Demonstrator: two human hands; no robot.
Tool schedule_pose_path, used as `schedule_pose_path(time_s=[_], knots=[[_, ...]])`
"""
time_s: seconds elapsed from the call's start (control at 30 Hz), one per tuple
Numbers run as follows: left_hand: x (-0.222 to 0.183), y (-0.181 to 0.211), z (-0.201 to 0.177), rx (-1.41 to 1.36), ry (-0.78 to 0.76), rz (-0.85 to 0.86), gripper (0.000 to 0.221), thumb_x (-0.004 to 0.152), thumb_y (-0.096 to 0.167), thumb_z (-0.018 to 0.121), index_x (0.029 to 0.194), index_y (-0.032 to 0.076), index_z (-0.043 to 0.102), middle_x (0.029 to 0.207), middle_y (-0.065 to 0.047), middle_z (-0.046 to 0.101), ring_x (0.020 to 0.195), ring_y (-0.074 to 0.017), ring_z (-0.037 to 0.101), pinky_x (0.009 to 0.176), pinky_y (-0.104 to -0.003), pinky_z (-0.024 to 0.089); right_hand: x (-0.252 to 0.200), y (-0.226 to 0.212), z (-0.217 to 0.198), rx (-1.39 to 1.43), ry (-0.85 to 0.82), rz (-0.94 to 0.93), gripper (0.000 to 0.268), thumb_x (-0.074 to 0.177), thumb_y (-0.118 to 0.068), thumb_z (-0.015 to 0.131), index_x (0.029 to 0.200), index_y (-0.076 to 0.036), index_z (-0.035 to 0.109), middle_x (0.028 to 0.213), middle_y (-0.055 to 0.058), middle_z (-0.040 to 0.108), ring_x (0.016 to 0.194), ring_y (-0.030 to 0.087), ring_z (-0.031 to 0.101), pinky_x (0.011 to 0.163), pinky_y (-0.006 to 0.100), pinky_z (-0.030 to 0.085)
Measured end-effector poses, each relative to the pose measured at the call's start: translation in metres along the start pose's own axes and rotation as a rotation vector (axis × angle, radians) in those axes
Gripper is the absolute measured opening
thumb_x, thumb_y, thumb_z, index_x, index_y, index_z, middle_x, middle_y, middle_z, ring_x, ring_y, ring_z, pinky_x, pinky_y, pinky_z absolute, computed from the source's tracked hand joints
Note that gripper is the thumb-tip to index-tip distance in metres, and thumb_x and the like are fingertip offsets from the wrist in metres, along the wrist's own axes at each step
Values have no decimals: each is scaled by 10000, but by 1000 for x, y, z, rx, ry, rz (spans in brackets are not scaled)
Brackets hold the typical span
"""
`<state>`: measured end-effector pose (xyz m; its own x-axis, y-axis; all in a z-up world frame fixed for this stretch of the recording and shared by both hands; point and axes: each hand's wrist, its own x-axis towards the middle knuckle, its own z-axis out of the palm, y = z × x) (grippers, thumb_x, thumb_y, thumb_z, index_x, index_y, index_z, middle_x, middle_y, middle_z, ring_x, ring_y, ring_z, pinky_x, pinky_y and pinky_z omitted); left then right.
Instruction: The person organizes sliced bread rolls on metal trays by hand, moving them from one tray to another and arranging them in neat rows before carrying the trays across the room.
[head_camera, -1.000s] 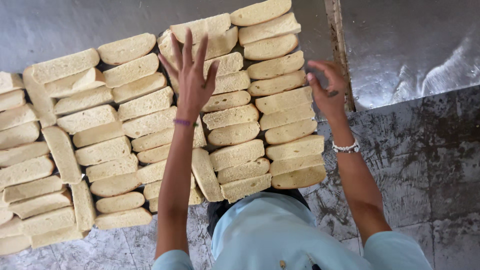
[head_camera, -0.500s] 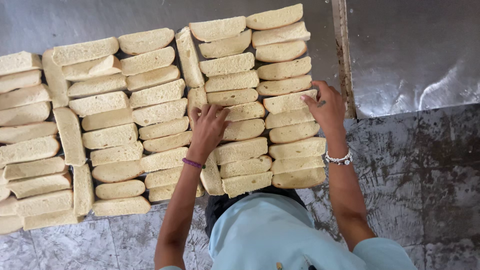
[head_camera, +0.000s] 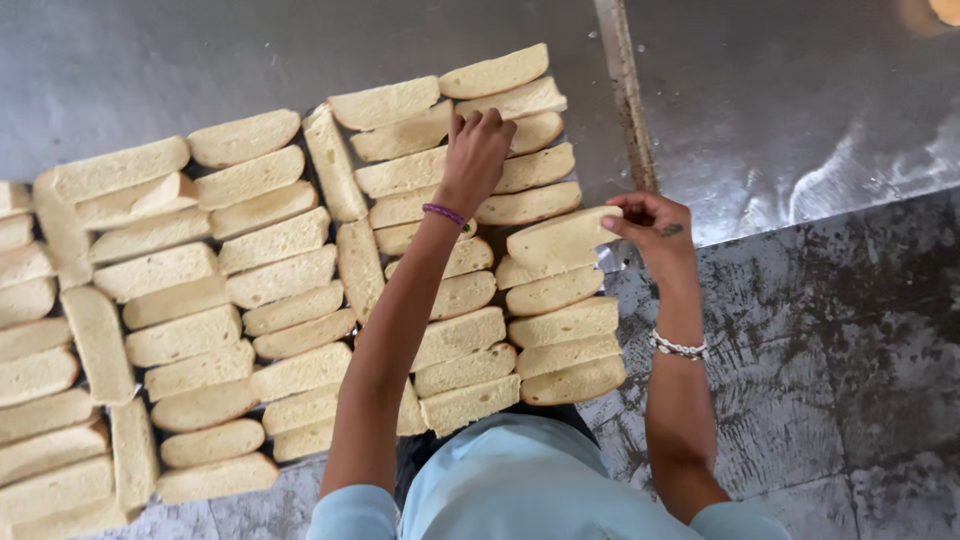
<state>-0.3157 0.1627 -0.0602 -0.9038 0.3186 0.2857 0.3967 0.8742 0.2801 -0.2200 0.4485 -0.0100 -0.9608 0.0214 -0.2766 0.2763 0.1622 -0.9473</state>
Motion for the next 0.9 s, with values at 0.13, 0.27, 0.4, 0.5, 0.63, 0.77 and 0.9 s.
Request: schedule_pose_path(time_s=[0.13,0.27,0.4,0.5,0.63,0.77,0.9], knots=[[18,1,10,3,59,157,503,843,-31,639,1274,212,729,1010,-81,567,962,-267,577,856,-453,422,-1,6,-33,153,49,16,276,832,25,820,1096,0,744,961,48,742,832,99,681,781,226,587],[44,7,18,-13,38,249,505,816,3,664,1277,199,724,1060,-90,546,1009,-273,551,816,-443,436,-2,15,-44,261,64,17,273,844,54,801,1104,9,733,959,57,730,834,103,677,789,225,594],[53,14,36,-24,-5,231,411,760,-20,703,1143,128,722,1079,-85,564,1061,-272,551,842,-430,455,2,20,-47,290,78,16,268,853,67,790,1109,17,729,977,69,734,850,112,685,777,224,585],[54,15,45,-41,-35,234,358,787,-80,709,1086,116,709,1072,-75,586,1054,-255,541,887,-417,455,8,20,-50,316,86,-5,255,869,73,775,1112,17,725,993,79,740,864,125,694,786,236,592],[49,10,47,-61,-41,239,431,731,-119,696,1120,65,695,1036,-93,601,1043,-286,545,885,-447,435,19,19,-52,338,78,-30,249,875,89,759,1110,11,724,1002,88,745,890,136,710,815,261,612],[49,11,49,-68,-46,223,417,719,-97,706,1109,52,691,1037,-116,604,1047,-303,551,932,-455,443,29,14,-57,338,74,-46,253,875,96,753,1109,0,728,1021,105,753,911,149,721,844,270,624],[53,12,28,-258,-56,259,291,855,-53,735,1122,52,690,1074,-109,604,1046,-274,558,1011,-410,514,37,-1,-57,290,164,31,202,895,60,753,1076,-27,731,1036,123,752,931,182,735,851,286,660]])
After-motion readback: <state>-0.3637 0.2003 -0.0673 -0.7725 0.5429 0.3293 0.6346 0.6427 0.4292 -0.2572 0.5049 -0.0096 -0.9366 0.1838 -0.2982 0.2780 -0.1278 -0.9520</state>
